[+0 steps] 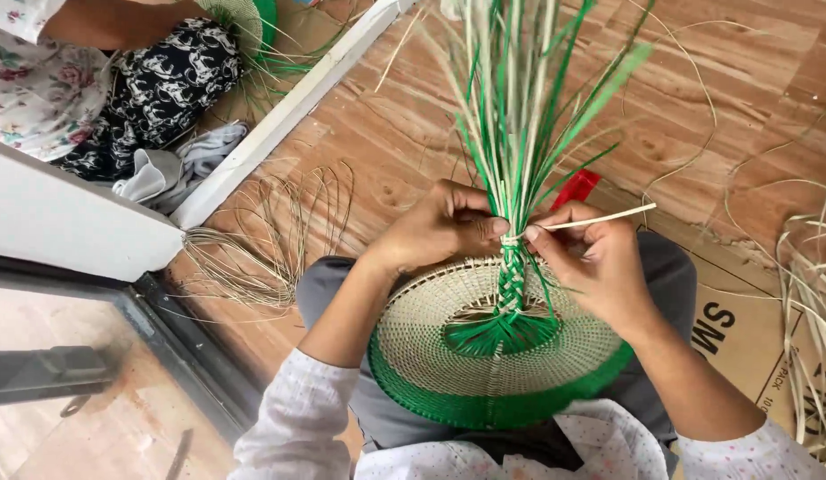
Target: The person weaves a handheld fan by hand, manipulating green and white strands into a circular pattern and braiding the handle section.
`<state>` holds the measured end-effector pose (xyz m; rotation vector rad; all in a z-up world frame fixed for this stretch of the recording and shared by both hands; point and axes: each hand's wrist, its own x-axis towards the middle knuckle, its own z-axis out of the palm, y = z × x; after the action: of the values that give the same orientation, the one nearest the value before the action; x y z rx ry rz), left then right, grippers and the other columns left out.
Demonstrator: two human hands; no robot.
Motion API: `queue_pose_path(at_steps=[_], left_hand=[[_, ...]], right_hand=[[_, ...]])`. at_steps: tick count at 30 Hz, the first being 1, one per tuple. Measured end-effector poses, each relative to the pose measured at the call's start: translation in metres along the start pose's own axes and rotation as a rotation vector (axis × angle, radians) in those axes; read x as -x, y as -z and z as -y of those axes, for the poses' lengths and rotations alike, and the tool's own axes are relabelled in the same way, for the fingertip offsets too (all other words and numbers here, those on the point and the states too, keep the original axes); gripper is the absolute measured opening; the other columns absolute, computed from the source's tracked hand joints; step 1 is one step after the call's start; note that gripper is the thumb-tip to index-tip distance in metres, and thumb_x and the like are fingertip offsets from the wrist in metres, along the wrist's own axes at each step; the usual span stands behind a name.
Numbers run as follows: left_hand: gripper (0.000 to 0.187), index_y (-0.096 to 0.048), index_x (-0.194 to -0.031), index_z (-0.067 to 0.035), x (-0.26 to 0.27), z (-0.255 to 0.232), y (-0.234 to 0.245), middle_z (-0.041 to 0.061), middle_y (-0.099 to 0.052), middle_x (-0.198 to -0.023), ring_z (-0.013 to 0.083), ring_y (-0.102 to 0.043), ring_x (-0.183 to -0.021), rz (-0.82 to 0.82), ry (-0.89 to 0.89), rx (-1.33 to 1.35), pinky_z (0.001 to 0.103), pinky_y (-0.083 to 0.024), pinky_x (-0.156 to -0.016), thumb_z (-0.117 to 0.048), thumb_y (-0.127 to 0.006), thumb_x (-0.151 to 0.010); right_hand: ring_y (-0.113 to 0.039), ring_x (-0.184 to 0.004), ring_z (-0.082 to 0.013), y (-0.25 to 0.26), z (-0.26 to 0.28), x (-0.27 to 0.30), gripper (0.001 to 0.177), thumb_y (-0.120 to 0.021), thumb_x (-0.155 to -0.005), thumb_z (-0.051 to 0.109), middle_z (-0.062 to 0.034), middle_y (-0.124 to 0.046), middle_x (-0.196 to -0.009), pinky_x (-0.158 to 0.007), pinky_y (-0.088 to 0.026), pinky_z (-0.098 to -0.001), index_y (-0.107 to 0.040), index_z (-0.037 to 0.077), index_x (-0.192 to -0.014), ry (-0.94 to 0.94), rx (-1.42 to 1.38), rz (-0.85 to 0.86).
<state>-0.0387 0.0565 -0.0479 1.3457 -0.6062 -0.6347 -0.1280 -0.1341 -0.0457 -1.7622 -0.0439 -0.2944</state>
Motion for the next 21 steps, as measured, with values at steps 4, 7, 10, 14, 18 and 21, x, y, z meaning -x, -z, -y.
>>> queue_pose_path(at_steps=[4,7,10,14,18,21], left_hand=[[0.023,-0.074,-0.107,0.002,-0.001,0.020,0.006,0.014,-0.074,-0.084,0.0150,-0.072,-0.080,0.050,0.056,0.058,0.029,-0.063,-0.075,-0.006,-0.080,-0.086],[0.029,-0.073,-0.109,0.005,0.004,0.028,0.006,0.017,-0.074,-0.086,0.0178,-0.074,-0.081,0.043,0.079,0.136,0.030,-0.065,-0.075,-0.004,-0.082,-0.083],[0.028,-0.073,-0.107,0.005,0.004,0.029,0.008,0.017,-0.074,-0.085,0.0177,-0.074,-0.079,0.018,0.080,0.135,0.030,-0.065,-0.073,-0.003,-0.083,-0.082],[0.026,-0.073,-0.102,0.006,0.007,0.030,0.015,0.017,-0.072,-0.082,0.0184,-0.074,-0.073,0.004,0.048,0.120,0.031,-0.066,-0.068,-0.001,-0.083,-0.079],[0.027,-0.071,-0.102,0.007,0.007,0.029,0.013,0.016,-0.070,-0.084,0.0204,-0.074,-0.074,-0.015,0.028,0.161,0.032,-0.066,-0.068,-0.001,-0.082,-0.079],[0.033,-0.070,-0.106,0.008,0.008,0.024,0.008,0.018,-0.069,-0.086,0.0203,-0.073,-0.072,-0.051,0.010,0.182,0.035,-0.067,-0.065,0.000,-0.082,-0.077]], right_hand=[[-0.066,-0.074,-0.0098,0.009,-0.050,0.001,0.004,-0.072,-0.090,-0.005,-0.0168,-0.074,-0.080,-0.068,-0.056,-0.0249,-0.068,-0.005,-0.090,-0.071,-0.133,-0.005],[-0.069,-0.079,-0.0139,0.008,-0.069,0.003,0.005,-0.072,-0.091,-0.006,-0.0198,-0.074,-0.085,-0.071,-0.059,-0.0287,-0.067,-0.007,-0.094,-0.106,-0.189,-0.011],[-0.070,-0.083,-0.0168,0.002,-0.066,0.002,0.007,-0.072,-0.091,-0.007,-0.0224,-0.073,-0.088,-0.073,-0.060,-0.0315,-0.066,-0.009,-0.095,-0.106,-0.208,-0.018],[-0.069,-0.082,-0.0170,-0.007,-0.053,0.002,0.007,-0.070,-0.092,-0.008,-0.0218,-0.072,-0.088,-0.073,-0.061,-0.0331,-0.065,-0.011,-0.095,-0.076,-0.214,-0.013],[-0.069,-0.082,-0.0170,-0.012,-0.050,0.001,0.008,-0.071,-0.092,-0.007,-0.0221,-0.070,-0.086,-0.070,-0.060,-0.0321,-0.064,-0.011,-0.095,-0.063,-0.212,-0.031],[-0.068,-0.079,-0.0164,-0.014,-0.044,-0.001,0.006,-0.069,-0.095,-0.007,-0.0216,-0.070,-0.085,-0.070,-0.060,-0.0308,-0.065,-0.010,-0.094,-0.042,-0.155,-0.054]])
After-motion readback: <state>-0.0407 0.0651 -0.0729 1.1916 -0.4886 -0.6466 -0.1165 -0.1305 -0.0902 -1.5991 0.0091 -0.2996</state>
